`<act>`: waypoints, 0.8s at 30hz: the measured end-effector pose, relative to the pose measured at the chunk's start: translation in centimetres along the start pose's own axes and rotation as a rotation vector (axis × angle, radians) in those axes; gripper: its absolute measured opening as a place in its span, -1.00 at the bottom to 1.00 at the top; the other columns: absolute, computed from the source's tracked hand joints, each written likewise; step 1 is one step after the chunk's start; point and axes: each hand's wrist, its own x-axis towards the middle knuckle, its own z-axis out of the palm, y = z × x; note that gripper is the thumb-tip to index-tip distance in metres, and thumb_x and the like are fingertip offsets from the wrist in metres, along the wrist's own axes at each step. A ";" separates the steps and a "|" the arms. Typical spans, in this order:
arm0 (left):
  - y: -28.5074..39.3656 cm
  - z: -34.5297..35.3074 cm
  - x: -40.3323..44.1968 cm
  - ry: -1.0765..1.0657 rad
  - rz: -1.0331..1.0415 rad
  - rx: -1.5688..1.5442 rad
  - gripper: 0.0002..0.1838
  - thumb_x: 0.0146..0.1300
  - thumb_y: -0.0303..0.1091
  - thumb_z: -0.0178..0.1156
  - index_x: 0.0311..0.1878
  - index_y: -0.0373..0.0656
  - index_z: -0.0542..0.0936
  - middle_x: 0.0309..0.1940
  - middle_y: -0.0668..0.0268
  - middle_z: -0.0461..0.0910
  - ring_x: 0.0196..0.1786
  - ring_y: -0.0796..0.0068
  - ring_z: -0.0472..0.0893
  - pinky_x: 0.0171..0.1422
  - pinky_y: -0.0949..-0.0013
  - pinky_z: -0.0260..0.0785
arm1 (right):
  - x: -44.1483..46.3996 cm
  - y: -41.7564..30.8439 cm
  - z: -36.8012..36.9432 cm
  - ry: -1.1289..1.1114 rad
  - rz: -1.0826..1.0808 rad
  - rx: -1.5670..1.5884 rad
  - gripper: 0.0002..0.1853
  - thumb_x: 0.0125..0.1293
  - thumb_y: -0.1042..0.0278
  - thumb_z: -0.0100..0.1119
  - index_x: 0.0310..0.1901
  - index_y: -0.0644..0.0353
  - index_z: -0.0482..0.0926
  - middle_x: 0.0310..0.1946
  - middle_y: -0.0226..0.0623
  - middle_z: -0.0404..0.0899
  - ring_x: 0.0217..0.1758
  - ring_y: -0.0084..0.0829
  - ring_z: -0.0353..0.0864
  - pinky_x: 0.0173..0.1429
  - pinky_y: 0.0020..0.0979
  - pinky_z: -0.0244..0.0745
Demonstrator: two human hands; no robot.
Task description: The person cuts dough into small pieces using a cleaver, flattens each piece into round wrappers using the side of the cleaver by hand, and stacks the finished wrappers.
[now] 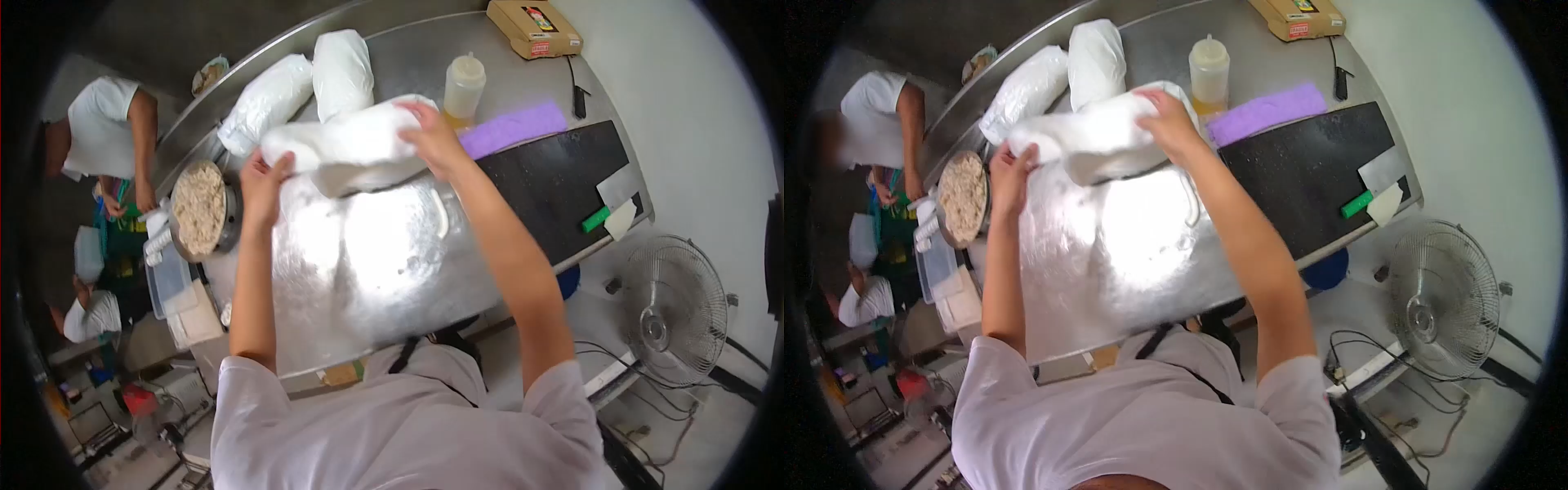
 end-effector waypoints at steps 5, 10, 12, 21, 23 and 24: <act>0.5 -8.2 14.6 0.275 0.067 -0.153 -0.73 0.32 -0.52 0.39 0.06 -0.25 0.62 -0.03 0.25 0.70 0.03 0.45 0.70 0.06 0.34 0.64 | 14.5 -6.7 8.7 0.290 -0.143 -0.507 -0.17 0.28 0.33 0.40 0.52 0.23 0.19 0.33 -0.05 0.52 0.24 -0.28 0.61 0.20 -0.22 0.59; -6.2 -15.9 23.4 0.471 -0.312 0.217 -0.34 0.18 -0.37 0.50 0.30 -0.40 0.46 0.03 0.02 0.66 0.10 0.09 0.70 0.23 0.04 0.63 | 10.3 -6.1 8.7 -0.025 0.035 0.055 -0.14 0.29 0.23 0.44 0.52 0.23 0.18 0.35 0.02 0.48 0.30 -0.22 0.61 0.27 -0.23 0.56; -6.7 -15.4 23.2 0.594 -0.203 0.611 -0.27 0.17 -0.28 0.52 0.34 -0.40 0.44 0.07 -0.04 0.64 0.17 -0.02 0.65 0.31 -0.04 0.55 | 3.8 -4.5 5.4 -0.159 0.086 0.032 -0.29 0.39 0.33 0.34 0.49 0.20 0.26 0.36 -0.05 0.49 0.27 -0.27 0.64 0.23 -0.27 0.58; -1.0 8.8 4.3 0.687 0.839 0.902 -0.32 0.19 -0.23 0.52 0.31 -0.26 0.48 0.13 0.04 0.52 0.13 0.00 0.53 0.25 0.02 0.38 | -28.9 4.7 -16.9 0.836 0.048 -0.056 -0.55 0.40 0.55 0.24 0.31 0.22 0.50 0.18 -0.21 0.65 0.07 -0.37 0.72 0.19 -0.36 0.60; -5.3 15.9 -0.7 0.468 0.892 0.790 -0.34 0.19 -0.25 0.51 0.28 -0.31 0.46 0.18 -0.01 0.53 0.20 0.01 0.51 0.24 0.06 0.37 | -33.6 4.9 -23.6 1.157 0.022 -0.664 -0.65 0.39 0.43 0.33 0.18 0.23 0.62 0.03 -0.27 0.62 0.02 -0.42 0.63 0.09 -0.44 0.53; -7.2 20.8 -3.5 0.236 0.822 0.587 -0.43 0.21 -0.35 0.45 0.25 -0.31 0.49 0.17 0.03 0.55 0.18 0.06 0.54 0.19 0.13 0.40 | -34.9 4.8 -26.9 1.239 0.001 -0.779 -0.61 0.35 0.32 0.40 0.17 0.20 0.63 0.00 -0.20 0.58 0.08 -0.29 0.60 0.13 -0.33 0.52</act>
